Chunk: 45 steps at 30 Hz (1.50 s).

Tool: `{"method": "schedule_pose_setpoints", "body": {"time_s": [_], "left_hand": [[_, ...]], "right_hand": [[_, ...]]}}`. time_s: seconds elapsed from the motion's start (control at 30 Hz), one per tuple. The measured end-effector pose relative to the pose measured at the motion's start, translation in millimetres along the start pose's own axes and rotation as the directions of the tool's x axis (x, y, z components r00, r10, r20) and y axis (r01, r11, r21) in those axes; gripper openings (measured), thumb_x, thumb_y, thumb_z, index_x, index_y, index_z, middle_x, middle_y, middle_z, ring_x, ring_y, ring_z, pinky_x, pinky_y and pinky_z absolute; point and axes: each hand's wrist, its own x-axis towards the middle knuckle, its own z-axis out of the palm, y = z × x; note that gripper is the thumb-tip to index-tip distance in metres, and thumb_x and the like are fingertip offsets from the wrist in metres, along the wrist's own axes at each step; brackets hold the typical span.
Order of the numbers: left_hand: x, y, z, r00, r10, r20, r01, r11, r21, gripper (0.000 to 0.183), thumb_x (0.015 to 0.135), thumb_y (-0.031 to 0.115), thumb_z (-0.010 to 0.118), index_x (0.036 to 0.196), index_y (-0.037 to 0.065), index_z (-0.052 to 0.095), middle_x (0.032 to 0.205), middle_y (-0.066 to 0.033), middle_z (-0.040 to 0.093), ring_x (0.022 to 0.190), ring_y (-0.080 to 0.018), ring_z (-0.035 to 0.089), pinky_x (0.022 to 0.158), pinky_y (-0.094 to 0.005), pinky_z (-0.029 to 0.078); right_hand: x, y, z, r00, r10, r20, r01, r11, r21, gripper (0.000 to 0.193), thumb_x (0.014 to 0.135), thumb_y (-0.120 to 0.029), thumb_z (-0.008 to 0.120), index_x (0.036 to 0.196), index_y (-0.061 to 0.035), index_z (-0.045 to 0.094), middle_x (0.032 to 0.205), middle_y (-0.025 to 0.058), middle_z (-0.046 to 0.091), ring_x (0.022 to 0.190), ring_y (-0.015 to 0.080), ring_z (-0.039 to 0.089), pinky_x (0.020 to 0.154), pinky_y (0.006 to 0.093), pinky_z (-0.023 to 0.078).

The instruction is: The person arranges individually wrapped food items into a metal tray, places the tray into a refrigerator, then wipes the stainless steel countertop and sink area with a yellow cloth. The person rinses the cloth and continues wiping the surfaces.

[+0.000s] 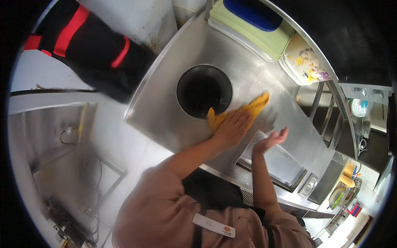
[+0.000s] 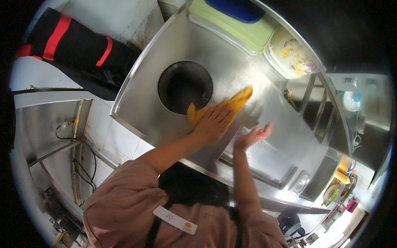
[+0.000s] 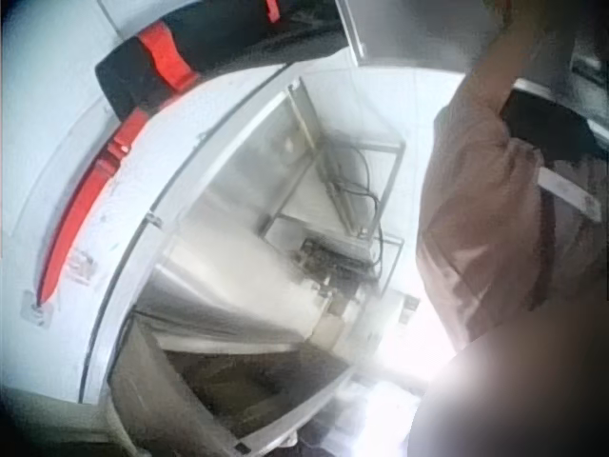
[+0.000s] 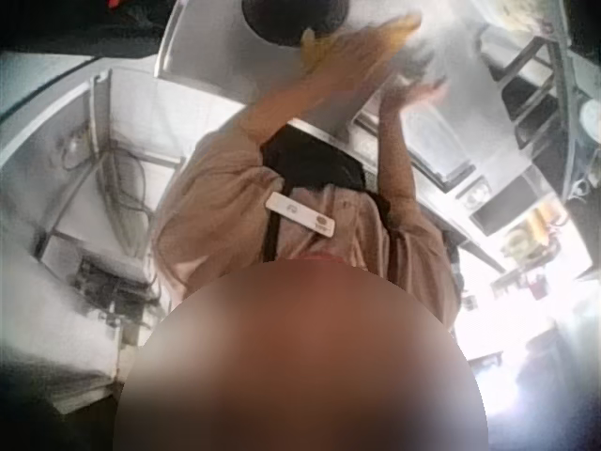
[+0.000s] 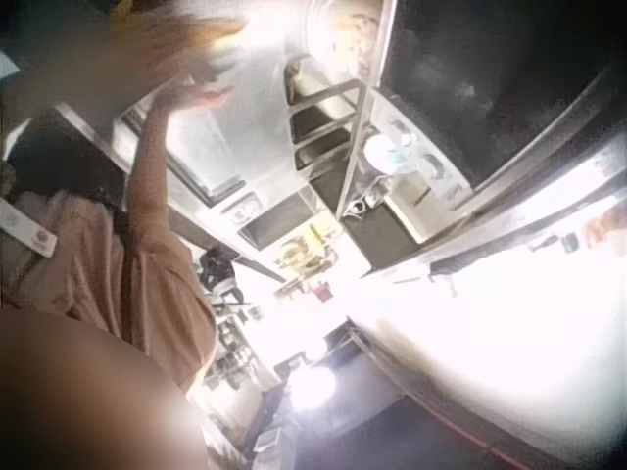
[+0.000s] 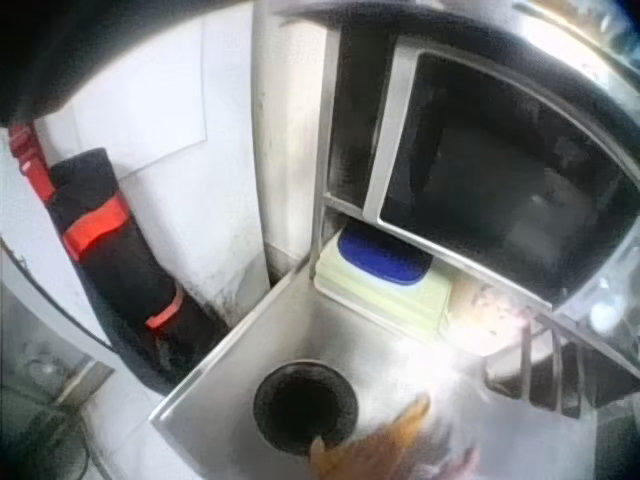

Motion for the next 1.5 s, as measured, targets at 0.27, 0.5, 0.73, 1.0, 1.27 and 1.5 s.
{"method": "schedule_pose_setpoints", "body": {"time_s": [0.27,0.5,0.73,1.0,1.27,1.5], "left_hand": [[-90.3,-48.6,-44.2,0.86,-0.498,-0.108,0.509,0.828,0.236,0.061,0.09,0.04,0.055,0.135,0.001,0.044,0.14,-0.024,0.04,0.133,-0.0341,0.037,0.108,-0.0529,0.027],[108.1,-76.4,0.6,0.342,-0.797,0.498,0.746,-0.092,-0.66,0.105,0.074,0.084,0.039,0.116,-0.011,0.056,0.118,-0.0274,0.058,0.113,-0.0335,0.058,0.098,-0.0404,0.042],[-83.3,-53.2,6.3,0.974,-0.181,-0.133,0.197,0.973,0.123,0.041,0.095,0.015,0.047,0.132,-0.003,0.044,0.139,-0.0227,0.043,0.127,-0.0375,0.042,0.107,-0.0453,0.032],[-143.2,1.6,-38.2,0.894,0.437,0.095,-0.438,0.813,0.384,0.061,0.094,0.042,0.046,0.133,-0.005,0.041,0.139,-0.0289,0.039,0.134,-0.0412,0.032,0.113,-0.0475,0.017],[3.6,183.6,124.6,0.94,-0.058,0.336,-0.083,0.917,0.391,0.061,0.096,0.041,0.039,0.138,-0.003,0.035,0.145,-0.0227,0.031,0.139,-0.0357,0.022,0.113,-0.0515,0.014],[43.5,382.2,247.1,0.825,0.365,0.432,-0.48,0.856,0.194,0.063,0.099,0.041,0.027,0.146,0.0,0.022,0.155,-0.0145,0.015,0.145,-0.0283,0.006,0.115,-0.0504,0.005]], "right_hand": [[77.5,-51.2,-112.2,0.963,-0.257,0.086,0.258,0.966,-0.003,0.066,0.094,-0.047,0.045,0.142,-0.0051,0.029,0.147,0.0169,0.026,0.136,0.0339,0.029,0.111,0.0515,0.025],[210.8,-162.5,-154.4,0.165,-0.746,0.645,0.899,0.383,0.213,0.047,0.096,-0.032,0.037,0.136,-0.0072,0.043,0.141,0.0256,0.032,0.133,0.0418,0.033,0.107,0.0518,0.032],[275.5,-180.9,-155.1,0.015,-0.958,0.286,0.962,-0.064,-0.264,0.053,0.094,-0.036,0.036,0.133,-0.0009,0.042,0.136,0.0239,0.037,0.123,0.0318,0.044,0.1,0.044,0.044],[91.1,15.4,-241.6,0.917,-0.2,-0.346,0.178,0.98,-0.094,0.045,0.1,-0.026,0.037,0.134,0.0027,0.037,0.133,0.0186,0.038,0.12,0.029,0.044,0.099,0.0423,0.041],[-75.1,67.9,-389.5,0.934,0.231,-0.271,-0.295,0.928,-0.226,0.045,0.1,-0.027,0.036,0.134,0.0023,0.038,0.135,0.0218,0.035,0.112,0.0329,0.051,0.097,0.0425,0.041],[-100.9,92.5,-488.0,0.939,0.224,-0.261,-0.284,0.932,-0.225,0.05,0.099,-0.035,0.036,0.135,-0.0003,0.039,0.133,0.0176,0.04,0.109,0.0294,0.054,0.095,0.0402,0.041]]}}
